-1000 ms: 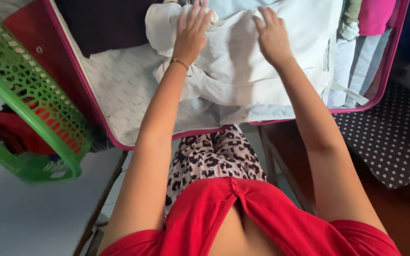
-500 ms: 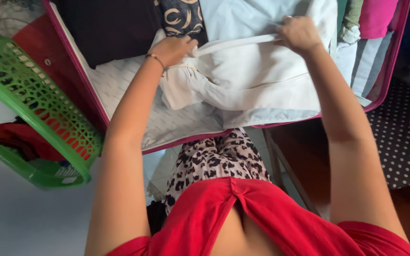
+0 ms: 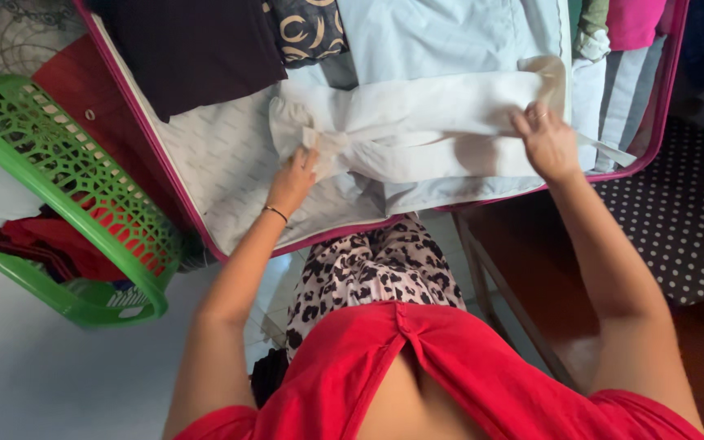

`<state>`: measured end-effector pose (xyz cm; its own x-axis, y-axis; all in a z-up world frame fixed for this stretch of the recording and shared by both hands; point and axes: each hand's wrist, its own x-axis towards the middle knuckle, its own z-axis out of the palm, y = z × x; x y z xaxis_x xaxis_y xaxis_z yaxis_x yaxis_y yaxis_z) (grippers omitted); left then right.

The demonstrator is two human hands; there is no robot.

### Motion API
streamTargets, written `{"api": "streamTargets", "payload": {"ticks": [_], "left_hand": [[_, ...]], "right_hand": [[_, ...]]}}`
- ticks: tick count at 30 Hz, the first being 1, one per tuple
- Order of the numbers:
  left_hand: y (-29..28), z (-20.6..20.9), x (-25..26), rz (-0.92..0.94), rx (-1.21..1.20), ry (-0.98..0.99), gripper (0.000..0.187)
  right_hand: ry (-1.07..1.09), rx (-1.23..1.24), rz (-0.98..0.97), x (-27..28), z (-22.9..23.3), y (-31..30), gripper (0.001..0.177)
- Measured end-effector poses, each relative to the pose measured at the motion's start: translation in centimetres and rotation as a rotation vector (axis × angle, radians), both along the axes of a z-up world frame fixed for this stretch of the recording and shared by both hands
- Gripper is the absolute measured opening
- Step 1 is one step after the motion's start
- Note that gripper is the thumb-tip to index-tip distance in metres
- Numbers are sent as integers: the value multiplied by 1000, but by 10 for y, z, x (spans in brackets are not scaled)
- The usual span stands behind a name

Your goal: The person takes folded clothing from a laundry basket and packs it into a suitcase, arranging items like shirts and socks one by one.

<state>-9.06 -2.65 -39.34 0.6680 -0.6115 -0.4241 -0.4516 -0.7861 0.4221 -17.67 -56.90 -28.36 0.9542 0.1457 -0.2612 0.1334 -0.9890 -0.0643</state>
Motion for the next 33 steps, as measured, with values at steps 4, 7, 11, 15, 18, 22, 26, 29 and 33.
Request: {"api": "streamTargets", "payload": {"ticks": [4,7,11,15,18,22,26,29,33], "left_hand": [[11,-42,-31,194,14,216,35],[21,-62,-26,449,-126,-25,28],[19,-85,6,796,-286,-357,74],[22,-121,19,923,-368,15,96],[9,-140,6,966,-391,209,93],[-15,-149,-7,1160,-638,423,84],[-12,-150,-6,1376,-630,918,59],[-13,-140,-3,1405,-395,1030,53],[-30,-91,1,975,-326,613,54]], "right_hand": [[151,6,-26,-8,4,25,44],[168,20,-101,-6,6,42,48],[22,320,-221,1,-40,100,44],[384,630,-257,21,-90,236,41],[328,732,-130,39,-109,319,77],[528,576,-159,53,-137,372,113],[373,563,-260,53,-145,387,118],[399,711,-368,49,-137,389,122],[193,1011,-656,28,-139,372,85]]}}
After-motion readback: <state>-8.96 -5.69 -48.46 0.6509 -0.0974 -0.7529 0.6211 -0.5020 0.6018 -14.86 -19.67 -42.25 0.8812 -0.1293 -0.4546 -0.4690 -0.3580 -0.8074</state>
